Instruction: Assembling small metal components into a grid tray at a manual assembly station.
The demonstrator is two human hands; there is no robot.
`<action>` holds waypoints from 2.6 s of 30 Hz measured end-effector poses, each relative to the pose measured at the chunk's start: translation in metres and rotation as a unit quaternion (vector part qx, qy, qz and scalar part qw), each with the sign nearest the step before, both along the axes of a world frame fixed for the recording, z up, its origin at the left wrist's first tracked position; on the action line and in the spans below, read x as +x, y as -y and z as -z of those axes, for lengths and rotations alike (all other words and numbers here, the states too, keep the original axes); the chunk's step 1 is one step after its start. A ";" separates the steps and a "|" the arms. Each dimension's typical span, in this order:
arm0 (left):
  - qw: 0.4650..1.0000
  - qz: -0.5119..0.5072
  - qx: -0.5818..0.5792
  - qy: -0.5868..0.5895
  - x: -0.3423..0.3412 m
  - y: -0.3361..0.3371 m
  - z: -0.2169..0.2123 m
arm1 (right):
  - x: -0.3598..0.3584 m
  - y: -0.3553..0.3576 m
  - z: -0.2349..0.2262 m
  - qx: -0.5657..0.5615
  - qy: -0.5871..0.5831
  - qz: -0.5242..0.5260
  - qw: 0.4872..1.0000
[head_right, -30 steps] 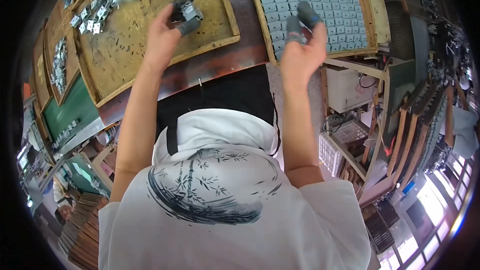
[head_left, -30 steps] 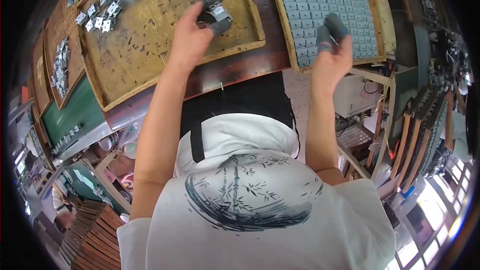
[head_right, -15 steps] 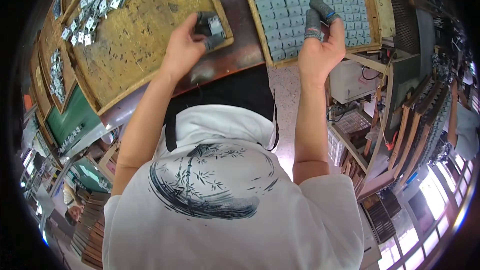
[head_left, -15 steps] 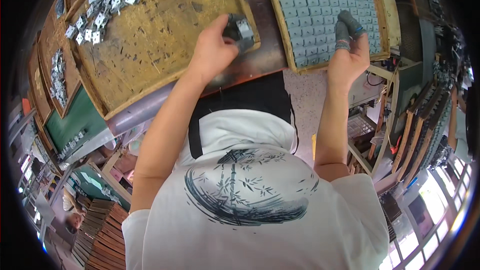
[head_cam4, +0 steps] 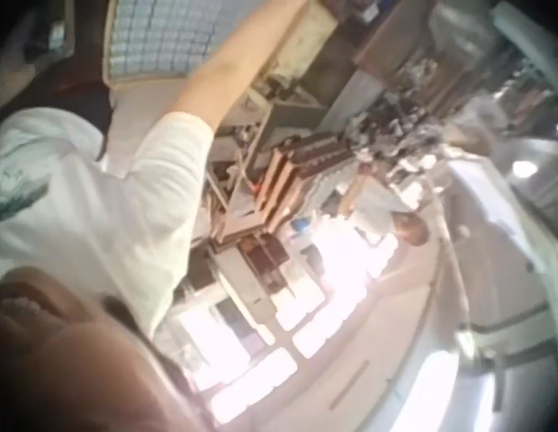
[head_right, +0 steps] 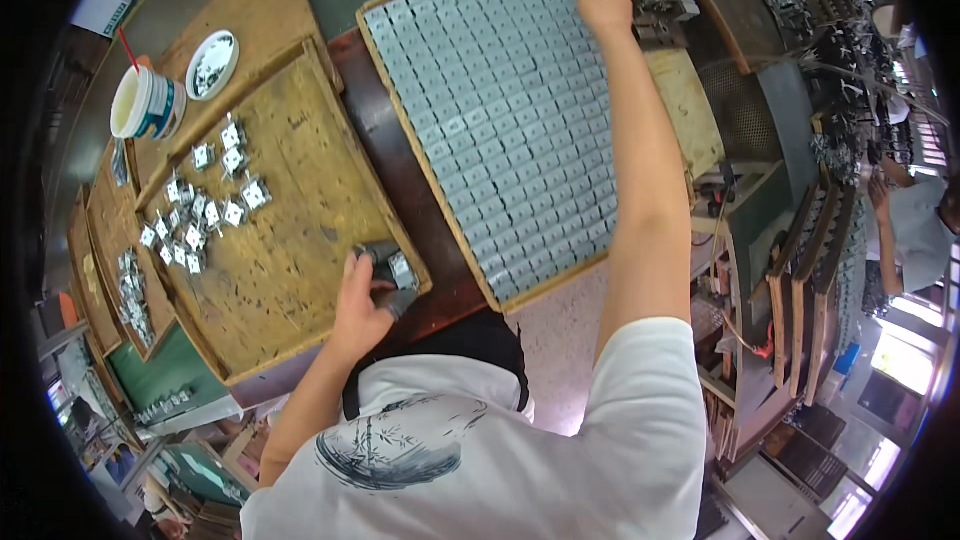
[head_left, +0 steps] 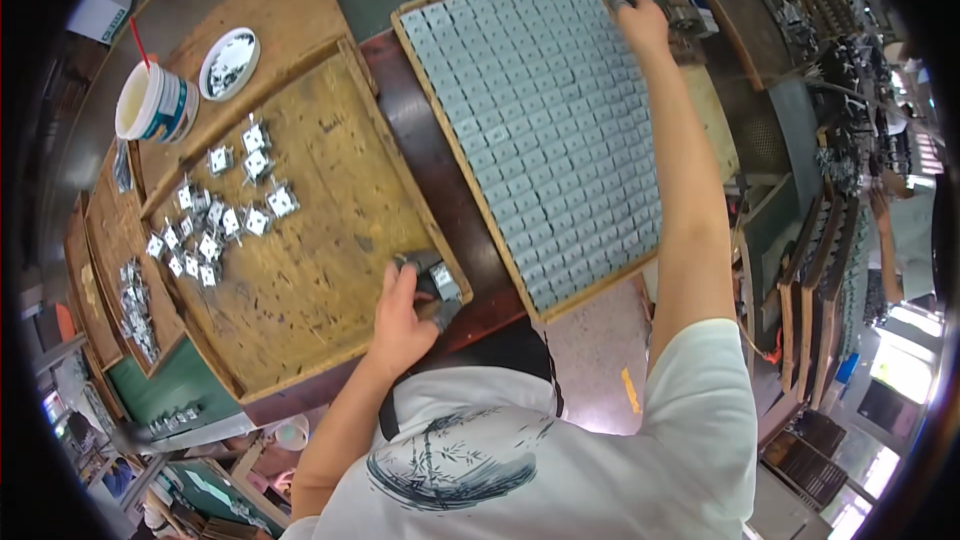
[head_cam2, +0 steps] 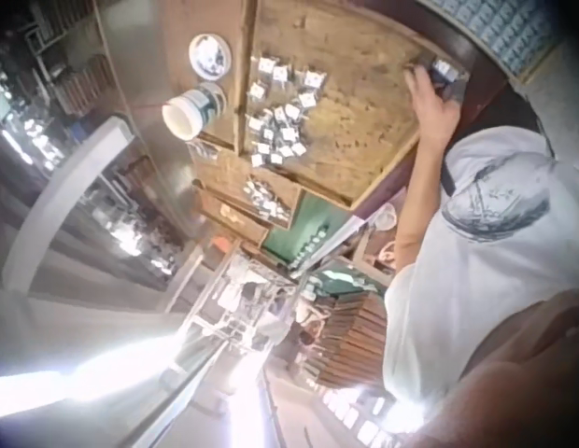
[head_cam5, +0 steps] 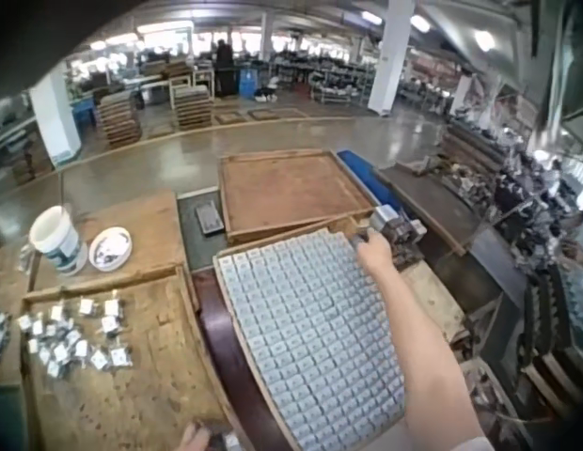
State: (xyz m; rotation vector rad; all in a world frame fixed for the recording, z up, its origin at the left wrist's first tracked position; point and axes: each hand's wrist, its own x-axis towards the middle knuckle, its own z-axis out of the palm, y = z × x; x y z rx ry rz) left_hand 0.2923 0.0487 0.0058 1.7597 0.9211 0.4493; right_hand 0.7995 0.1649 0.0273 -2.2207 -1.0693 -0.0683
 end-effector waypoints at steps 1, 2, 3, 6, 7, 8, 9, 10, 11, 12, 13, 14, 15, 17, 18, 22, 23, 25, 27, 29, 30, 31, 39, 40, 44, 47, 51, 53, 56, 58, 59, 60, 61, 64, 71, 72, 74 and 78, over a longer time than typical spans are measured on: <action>1.000 -0.002 -0.012 -0.007 0.002 0.000 -0.006 | 0.013 -0.022 0.008 -0.040 -0.005 0.001 0.999; 1.000 0.005 -0.024 -0.015 0.000 -0.001 -0.011 | 0.029 -0.040 0.022 -0.034 -0.003 -0.003 0.999; 1.000 0.003 -0.019 -0.011 -0.005 -0.007 -0.015 | 0.045 -0.055 0.040 -0.085 0.040 0.007 0.996; 0.993 0.047 -0.110 -0.014 -0.038 0.004 -0.034 | 0.011 -0.090 0.052 -0.242 0.082 -0.019 0.967; 0.994 0.024 -0.109 -0.019 -0.043 -0.002 -0.031 | 0.030 -0.091 0.037 -0.304 0.043 -0.004 0.952; 0.995 -0.001 -0.099 -0.014 -0.054 0.008 -0.027 | 0.036 -0.075 0.037 -0.285 0.033 0.007 0.958; 0.996 -0.019 -0.087 -0.009 -0.069 0.011 -0.026 | 0.051 -0.062 0.038 -0.269 -0.061 0.029 0.961; 0.997 -0.040 -0.048 -0.051 -0.076 -0.006 -0.020 | 0.063 -0.045 0.059 -0.183 -0.083 0.042 0.979; 0.994 -0.061 0.013 -0.087 -0.078 -0.017 -0.024 | 0.078 -0.036 0.057 -0.135 -0.071 0.077 0.985; 0.987 -0.119 0.043 -0.099 -0.083 -0.021 -0.019 | 0.061 -0.037 0.047 -0.104 -0.063 0.105 0.987; 0.976 -0.172 0.081 -0.108 -0.089 -0.030 -0.012 | 0.044 -0.040 0.029 -0.065 -0.052 0.138 0.987; 0.961 -0.203 0.139 -0.126 -0.089 -0.042 -0.019 | 0.033 -0.037 0.020 -0.066 -0.053 0.130 0.988; 0.943 -0.228 0.196 -0.140 -0.085 -0.053 -0.030 | 0.026 -0.032 0.011 0.080 -0.205 0.073 0.973; 0.919 -0.255 0.235 -0.185 -0.075 -0.072 -0.044 | 0.006 -0.012 -0.006 0.225 -0.343 0.009 0.912; 0.890 -0.280 0.274 -0.232 -0.071 -0.080 -0.048 | -0.017 0.002 -0.014 0.240 -0.356 -0.051 0.902; 0.820 -0.133 0.443 -0.337 -0.076 -0.101 -0.051 | -0.137 0.075 -0.039 0.255 -0.475 -0.157 0.827; 0.821 -0.133 0.446 -0.330 -0.079 -0.108 -0.047 | -0.164 0.094 -0.044 0.252 -0.492 -0.159 0.818; 0.818 -0.071 0.461 -0.337 -0.088 -0.123 -0.029 | -0.212 0.130 -0.057 0.205 -0.518 -0.173 0.812; 0.809 -0.048 0.496 -0.310 -0.090 -0.130 -0.025 | -0.236 0.156 -0.044 0.240 -0.591 -0.131 0.759; 0.823 -0.010 0.478 -0.308 -0.091 -0.131 -0.030 | -0.270 0.173 -0.043 0.251 -0.601 -0.126 0.748; 0.823 -0.009 0.480 -0.304 -0.091 -0.126 -0.034 | -0.288 0.179 -0.042 0.259 -0.616 -0.122 0.734; 0.859 -0.078 0.445 -0.241 -0.091 -0.119 -0.038 | -0.302 0.184 -0.040 0.260 -0.613 -0.122 0.736; 0.713 -0.172 -0.443 0.516 -0.121 -0.007 -0.052 | -0.383 0.195 -0.062 0.190 -0.549 -0.189 0.792; 0.716 -0.191 -0.452 0.497 -0.126 0.005 -0.054 | -0.395 0.193 -0.065 0.193 -0.535 -0.211 0.795; 0.931 -0.178 -0.220 0.231 -0.145 0.030 -0.071 | -0.430 0.195 -0.082 0.088 -0.498 -0.280 0.816; 0.968 -0.158 -0.014 0.193 -0.149 0.039 -0.069 | -0.443 0.204 -0.095 -0.056 -0.493 -0.301 0.814; 0.978 -0.141 -0.017 0.154 -0.160 0.042 -0.077 | -0.451 0.207 -0.092 -0.062 -0.161 -0.411 0.895; 0.966 -0.156 -0.050 0.201 -0.157 0.046 -0.076 | -0.451 0.205 -0.088 -0.025 -0.088 -0.453 0.887; 0.953 -0.159 -0.088 0.244 -0.154 0.051 -0.084 | -0.457 0.204 -0.090 -0.008 -0.083 -0.472 0.878; 0.955 -0.146 -0.095 0.242 -0.152 0.051 -0.084 | -0.457 0.204 -0.089 -0.013 -0.062 -0.475 0.878; 0.967 -0.130 -0.061 0.212 -0.151 0.052 -0.081 | -0.457 0.204 -0.088 -0.017 -0.041 -0.479 0.877; 0.976 -0.114 -0.026 0.182 -0.150 0.053 -0.077 | -0.458 0.203 -0.087 -0.017 -0.041 -0.479 0.877; 0.976 -0.114 -0.026 0.182 -0.148 0.055 -0.073 | -0.459 0.203 -0.085 -0.014 -0.019 -0.468 0.884; 0.965 -0.156 -0.007 0.209 -0.131 0.062 -0.063 | -0.465 0.202 -0.071 -0.010 0.027 -0.451 0.892; 0.980 -0.146 0.120 0.070 -0.125 0.063 -0.061 | -0.475 0.211 -0.061 -0.011 -0.011 -0.434 0.901; 0.975 -0.152 0.150 0.064 -0.125 0.061 -0.057 | -0.475 0.209 -0.065 -0.012 -0.012 -0.433 0.901; 0.970 -0.156 0.178 0.057 -0.129 0.058 -0.056 | -0.473 0.205 -0.073 -0.038 -0.100 -0.427 0.898; 0.967 -0.091 0.200 0.132 -0.130 0.058 -0.060 | -0.457 0.199 -0.054 -0.150 -0.355 -0.467 0.796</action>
